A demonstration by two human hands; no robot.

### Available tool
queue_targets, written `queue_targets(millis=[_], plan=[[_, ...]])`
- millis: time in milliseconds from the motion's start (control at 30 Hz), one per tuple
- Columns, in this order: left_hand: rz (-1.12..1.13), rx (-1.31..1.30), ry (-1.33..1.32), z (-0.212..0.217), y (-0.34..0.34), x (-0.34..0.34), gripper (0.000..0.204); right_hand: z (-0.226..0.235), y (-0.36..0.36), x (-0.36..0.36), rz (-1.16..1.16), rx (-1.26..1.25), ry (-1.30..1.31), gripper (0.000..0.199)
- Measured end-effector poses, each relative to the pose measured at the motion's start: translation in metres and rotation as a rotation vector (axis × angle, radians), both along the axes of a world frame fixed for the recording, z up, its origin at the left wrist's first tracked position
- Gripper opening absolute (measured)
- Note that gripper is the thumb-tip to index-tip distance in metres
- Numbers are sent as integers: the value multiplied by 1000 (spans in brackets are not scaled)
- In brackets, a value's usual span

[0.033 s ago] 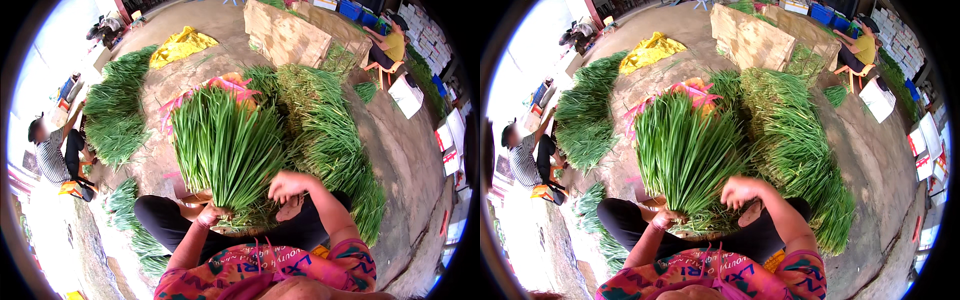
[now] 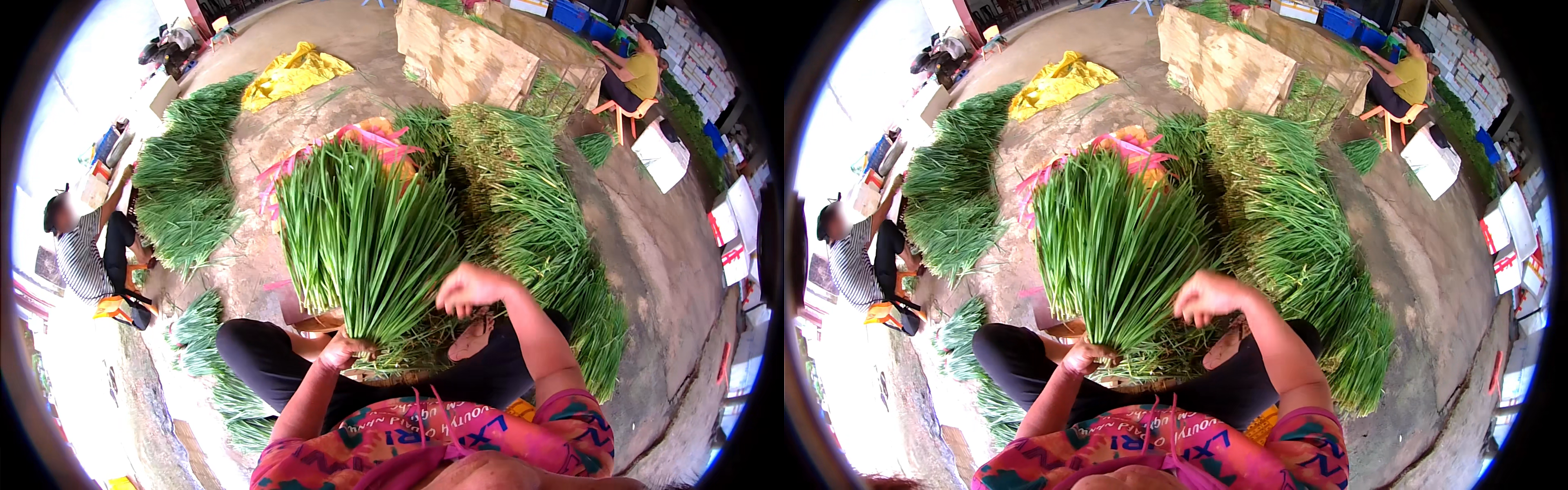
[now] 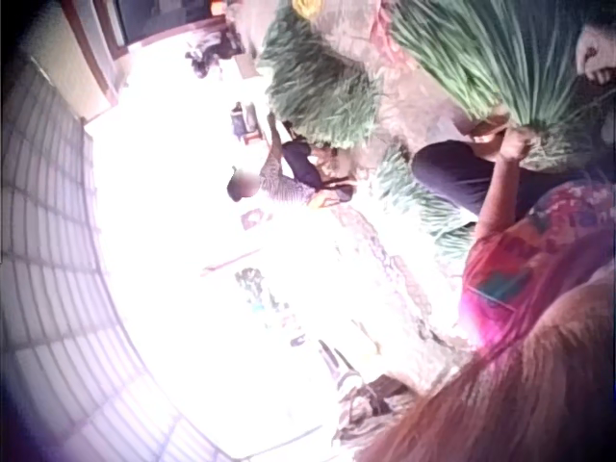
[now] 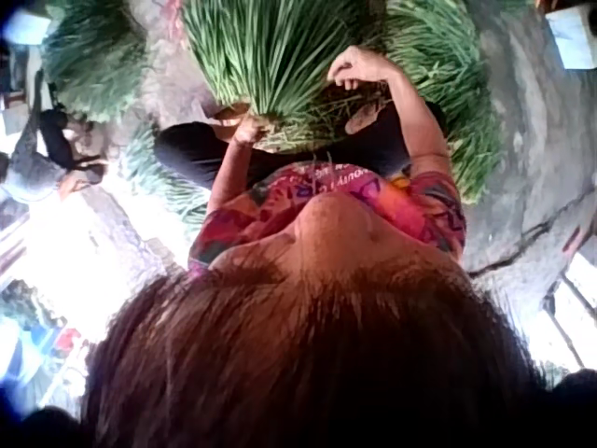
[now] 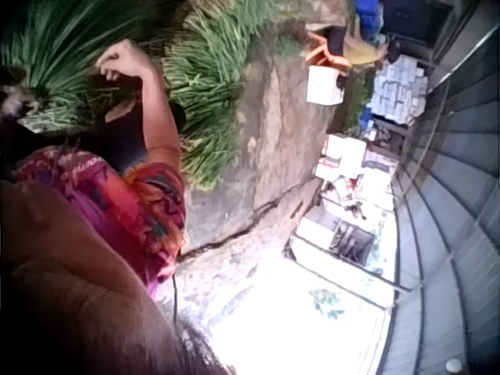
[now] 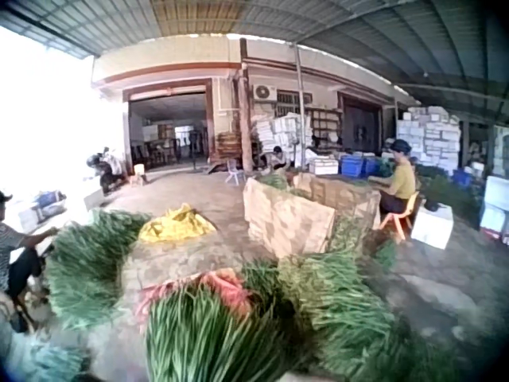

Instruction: The person is sorting and bunching green leaves by picking up handfuls of leaves, tapping the root ends against a wooden block, and placing the bunches into a pile.

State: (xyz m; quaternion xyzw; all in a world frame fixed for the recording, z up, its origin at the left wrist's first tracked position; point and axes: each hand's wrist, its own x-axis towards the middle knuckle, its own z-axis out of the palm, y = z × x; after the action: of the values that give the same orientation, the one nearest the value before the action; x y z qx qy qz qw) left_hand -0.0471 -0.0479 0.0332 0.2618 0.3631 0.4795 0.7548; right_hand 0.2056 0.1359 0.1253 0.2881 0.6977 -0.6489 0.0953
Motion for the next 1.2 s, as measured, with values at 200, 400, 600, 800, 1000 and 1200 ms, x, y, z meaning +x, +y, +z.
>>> queue_targets(millis=[200, 400, 600, 800, 1000, 1200], plan=[[-16, -50, 19, 8, -10, 8, 26, -17, 63, -6, -722, 647, 398, 21], [-60, -69, 125, 3, -17, 6, 32, -28, 83, -18, -492, 611, 197, 23], [-94, -51, 174, 1, -16, 5, 34, -9, 60, 1, -451, 906, 55, 17], [-40, -16, 198, 5, -17, 16, 40, -20, 64, 17, -720, 1196, -276, 26], [-56, 61, 216, 15, -8, 21, 41, 12, 33, 53, -394, -161, 547, 26], [-89, 160, 230, 68, 47, 27, 63, -38, -80, -9, 363, 283, -321, 48]])
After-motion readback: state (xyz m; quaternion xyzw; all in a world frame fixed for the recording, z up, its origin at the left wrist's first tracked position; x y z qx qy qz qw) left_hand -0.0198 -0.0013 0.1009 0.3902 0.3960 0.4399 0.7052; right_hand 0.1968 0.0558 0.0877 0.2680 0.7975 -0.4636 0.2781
